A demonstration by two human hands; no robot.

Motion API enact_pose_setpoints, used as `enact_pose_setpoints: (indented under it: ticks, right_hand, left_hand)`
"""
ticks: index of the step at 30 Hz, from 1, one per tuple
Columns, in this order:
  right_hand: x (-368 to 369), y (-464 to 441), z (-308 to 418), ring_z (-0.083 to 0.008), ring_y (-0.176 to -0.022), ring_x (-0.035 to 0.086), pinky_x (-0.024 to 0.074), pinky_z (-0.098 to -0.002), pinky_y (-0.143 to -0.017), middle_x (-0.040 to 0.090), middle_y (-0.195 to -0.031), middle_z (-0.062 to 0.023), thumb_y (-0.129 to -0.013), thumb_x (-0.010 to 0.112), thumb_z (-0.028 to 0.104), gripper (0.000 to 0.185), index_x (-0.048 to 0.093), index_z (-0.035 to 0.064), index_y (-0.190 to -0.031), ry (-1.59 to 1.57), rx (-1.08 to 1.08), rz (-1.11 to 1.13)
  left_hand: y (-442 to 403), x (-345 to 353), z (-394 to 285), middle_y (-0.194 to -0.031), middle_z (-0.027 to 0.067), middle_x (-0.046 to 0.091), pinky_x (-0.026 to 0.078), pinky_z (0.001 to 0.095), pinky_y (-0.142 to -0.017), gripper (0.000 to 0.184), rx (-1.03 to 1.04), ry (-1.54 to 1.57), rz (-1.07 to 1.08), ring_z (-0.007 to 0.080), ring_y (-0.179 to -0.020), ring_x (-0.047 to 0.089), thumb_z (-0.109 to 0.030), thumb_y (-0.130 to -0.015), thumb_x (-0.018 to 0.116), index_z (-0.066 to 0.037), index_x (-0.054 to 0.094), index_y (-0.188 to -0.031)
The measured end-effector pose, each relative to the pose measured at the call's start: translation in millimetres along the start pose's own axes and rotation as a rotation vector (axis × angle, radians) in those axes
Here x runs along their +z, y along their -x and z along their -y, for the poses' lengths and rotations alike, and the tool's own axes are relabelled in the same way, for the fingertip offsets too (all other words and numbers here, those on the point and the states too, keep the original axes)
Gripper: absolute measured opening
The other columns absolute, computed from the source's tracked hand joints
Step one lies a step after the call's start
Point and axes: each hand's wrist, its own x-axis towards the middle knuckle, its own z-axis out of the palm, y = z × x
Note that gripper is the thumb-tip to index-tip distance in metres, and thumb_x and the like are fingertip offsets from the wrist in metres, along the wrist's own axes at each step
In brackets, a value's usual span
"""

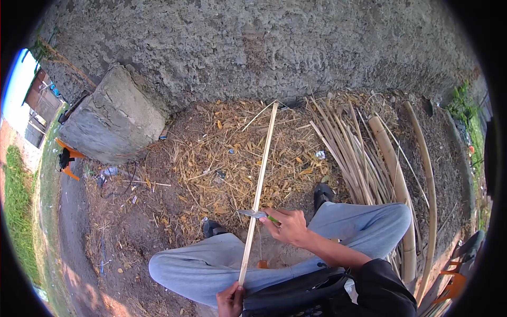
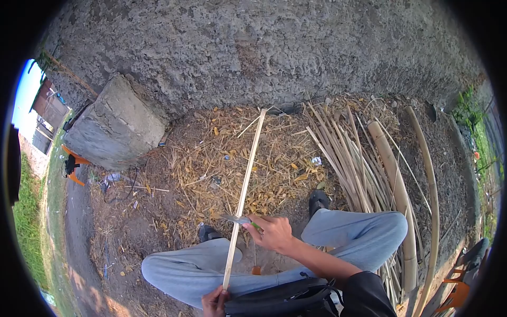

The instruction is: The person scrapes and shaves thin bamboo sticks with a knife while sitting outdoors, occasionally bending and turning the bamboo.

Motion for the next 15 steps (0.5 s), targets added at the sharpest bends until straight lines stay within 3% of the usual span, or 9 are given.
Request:
enact_pose_setpoints:
  ticks: [15]
  right_hand:
    - [1,-3,-1,-0.0209,-0.045,0.061,0.0447,-0.0346,-0.038,0.068,-0.065,-0.0034,-0.088,0.072,0.030,0.024,0.073,0.0105,-0.101,0.016,0.005,-0.022]
  left_hand:
    - [20,-12,7,-0.062,0.0062,0.056,0.043,0.0324,-0.054,0.031,-0.076,0.010,0.052,0.0131,-0.058,0.052,-0.031,-0.101,0.057,-0.002,0.070,-0.100]
